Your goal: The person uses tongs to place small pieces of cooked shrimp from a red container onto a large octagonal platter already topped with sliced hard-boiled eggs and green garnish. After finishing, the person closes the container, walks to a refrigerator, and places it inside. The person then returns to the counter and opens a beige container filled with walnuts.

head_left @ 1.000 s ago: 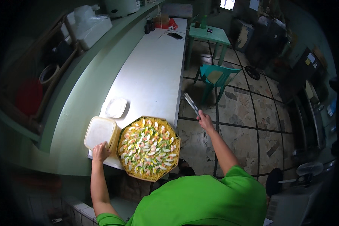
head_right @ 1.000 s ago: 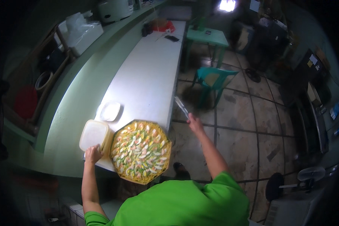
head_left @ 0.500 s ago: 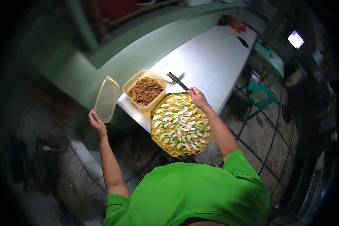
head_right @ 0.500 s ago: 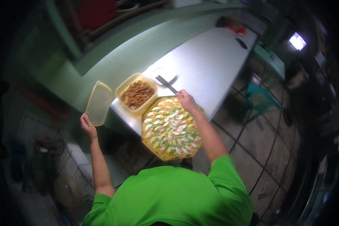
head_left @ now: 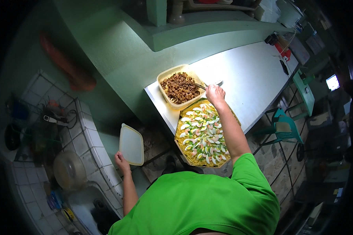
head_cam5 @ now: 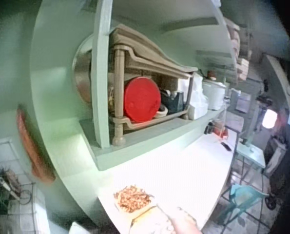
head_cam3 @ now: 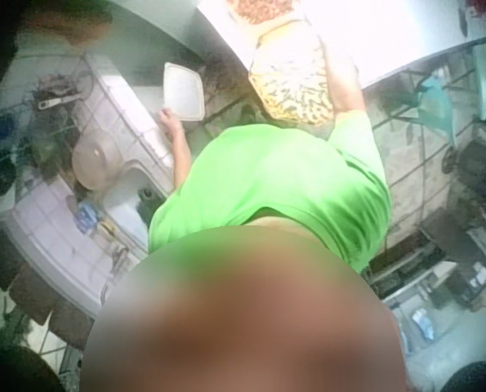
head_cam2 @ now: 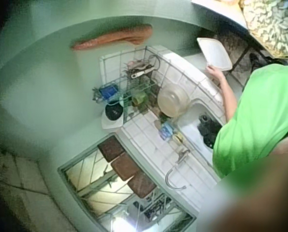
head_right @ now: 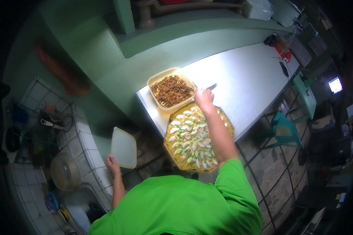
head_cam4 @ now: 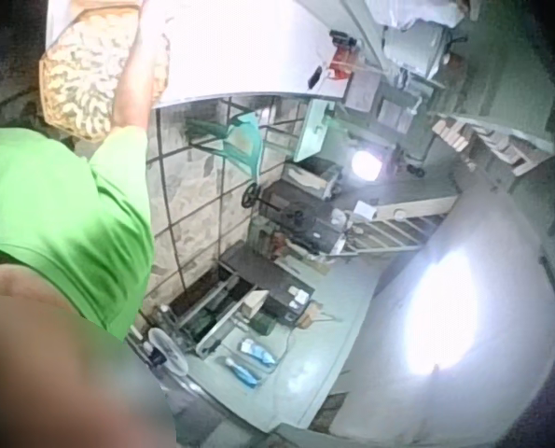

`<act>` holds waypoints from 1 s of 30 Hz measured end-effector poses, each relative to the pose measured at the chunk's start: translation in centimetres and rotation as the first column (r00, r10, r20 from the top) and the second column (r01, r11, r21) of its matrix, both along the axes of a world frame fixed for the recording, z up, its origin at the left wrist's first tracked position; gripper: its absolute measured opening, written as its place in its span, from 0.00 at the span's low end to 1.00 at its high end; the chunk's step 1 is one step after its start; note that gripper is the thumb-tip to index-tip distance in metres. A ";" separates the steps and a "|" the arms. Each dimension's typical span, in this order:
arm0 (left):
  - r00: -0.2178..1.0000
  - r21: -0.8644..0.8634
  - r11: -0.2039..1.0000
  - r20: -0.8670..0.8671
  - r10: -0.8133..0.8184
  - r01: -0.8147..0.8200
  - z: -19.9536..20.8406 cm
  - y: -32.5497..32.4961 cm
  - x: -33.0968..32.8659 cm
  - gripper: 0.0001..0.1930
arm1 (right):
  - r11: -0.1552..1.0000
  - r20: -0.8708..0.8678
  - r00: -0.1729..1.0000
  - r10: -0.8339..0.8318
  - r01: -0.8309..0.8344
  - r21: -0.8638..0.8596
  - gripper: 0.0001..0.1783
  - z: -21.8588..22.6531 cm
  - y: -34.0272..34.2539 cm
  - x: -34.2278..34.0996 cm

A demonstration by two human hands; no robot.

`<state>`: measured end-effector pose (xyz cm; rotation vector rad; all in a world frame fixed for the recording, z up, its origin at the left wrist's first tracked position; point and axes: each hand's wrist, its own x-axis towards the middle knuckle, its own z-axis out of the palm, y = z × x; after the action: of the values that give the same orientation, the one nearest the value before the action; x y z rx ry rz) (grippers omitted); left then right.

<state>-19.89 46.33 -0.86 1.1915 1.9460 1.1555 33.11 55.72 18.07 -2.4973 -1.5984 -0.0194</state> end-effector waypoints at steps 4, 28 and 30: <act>1.000 -0.043 0.999 -0.010 -0.026 0.026 -1.5 -2.1 -0.1 0.15 | 0.995 -0.030 0.998 -0.057 0.054 -0.079 0.16 0.3 0.1 -0.8; 0.991 -0.042 0.994 0.082 0.105 -0.102 -0.1 -12.1 2.8 0.15 | 1.000 -0.282 0.959 0.010 -0.006 0.014 0.21 -2.2 -16.8 2.0; 0.981 -0.042 0.989 0.127 0.149 -0.145 0.2 -13.3 3.1 0.16 | 0.999 -0.322 0.947 0.021 -0.006 0.047 0.21 -1.9 -16.9 2.9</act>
<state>-16.76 33.01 -0.65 0.9446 1.9720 1.2395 36.00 38.84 16.20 -2.3080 -1.4604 0.3335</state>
